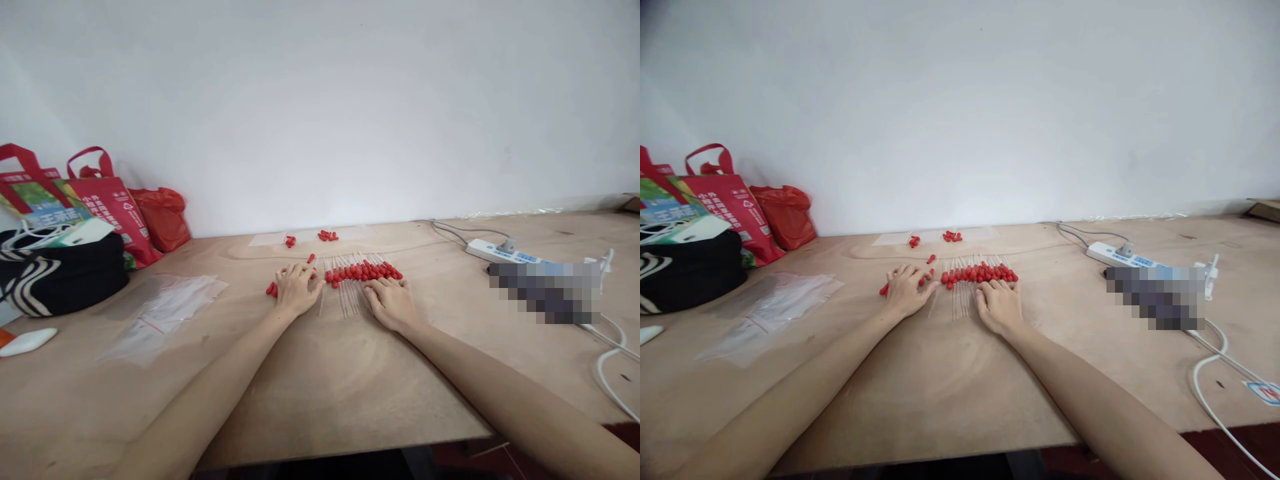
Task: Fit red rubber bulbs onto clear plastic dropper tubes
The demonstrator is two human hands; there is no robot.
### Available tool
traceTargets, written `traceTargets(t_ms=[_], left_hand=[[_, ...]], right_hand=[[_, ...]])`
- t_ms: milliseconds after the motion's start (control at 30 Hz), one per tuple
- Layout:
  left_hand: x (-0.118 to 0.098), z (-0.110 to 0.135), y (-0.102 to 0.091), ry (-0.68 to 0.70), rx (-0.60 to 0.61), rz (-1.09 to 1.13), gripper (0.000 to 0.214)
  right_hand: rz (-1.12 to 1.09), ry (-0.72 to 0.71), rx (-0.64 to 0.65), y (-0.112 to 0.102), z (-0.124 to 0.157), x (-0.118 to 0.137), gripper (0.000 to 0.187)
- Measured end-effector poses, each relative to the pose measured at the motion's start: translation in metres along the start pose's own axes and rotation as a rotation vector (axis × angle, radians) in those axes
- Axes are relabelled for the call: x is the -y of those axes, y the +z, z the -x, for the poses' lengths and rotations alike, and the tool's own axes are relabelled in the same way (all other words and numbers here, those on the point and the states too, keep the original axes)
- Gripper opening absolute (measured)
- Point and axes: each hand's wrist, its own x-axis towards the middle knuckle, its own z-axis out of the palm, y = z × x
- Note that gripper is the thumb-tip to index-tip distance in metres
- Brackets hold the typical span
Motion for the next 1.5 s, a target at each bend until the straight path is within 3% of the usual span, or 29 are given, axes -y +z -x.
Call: traceTargets(t_ms=[267, 500, 633, 833, 933, 1067, 1200, 1400, 1500], left_hand=[[-0.019, -0.017, 0.017, -0.068, 0.075, 0.051, 0.024], [-0.018, -0.002, 0.008, -0.141, -0.066, 0.116, 0.017], [-0.007, 0.022, -0.013, -0.019, -0.073, 0.155, 0.013], [0.008, 0.045, -0.036, 0.189, -0.01, 0.225, 0.014], [0.006, 0.046, -0.037, 0.225, -0.001, 0.238, 0.015], [0.002, 0.045, -0.037, 0.232, 0.019, 0.253, 0.015], [-0.001, 0.044, -0.036, 0.22, 0.063, 0.243, 0.017], [-0.005, 0.04, -0.028, 0.373, 0.084, 0.2, 0.03], [-0.006, 0.038, -0.023, 0.397, 0.104, 0.206, 0.026]], right_hand=[[0.008, 0.039, -0.115, 0.001, -0.004, -0.009, 0.035], [-0.073, 0.037, -0.167, 0.0, -0.004, -0.007, 0.033], [-0.182, -0.048, -0.207, -0.001, -0.005, -0.008, 0.027], [-0.13, -0.346, -0.21, -0.005, -0.003, 0.003, 0.038], [-0.121, -0.441, -0.14, -0.003, -0.001, 0.012, 0.035], [-0.131, -0.46, -0.093, 0.002, -0.001, 0.02, 0.029], [-0.128, -0.48, -0.106, 0.004, -0.003, 0.024, 0.023], [-0.113, -0.517, -0.158, 0.002, -0.002, 0.027, 0.023], [-0.111, -0.522, -0.179, 0.002, -0.002, 0.029, 0.023]])
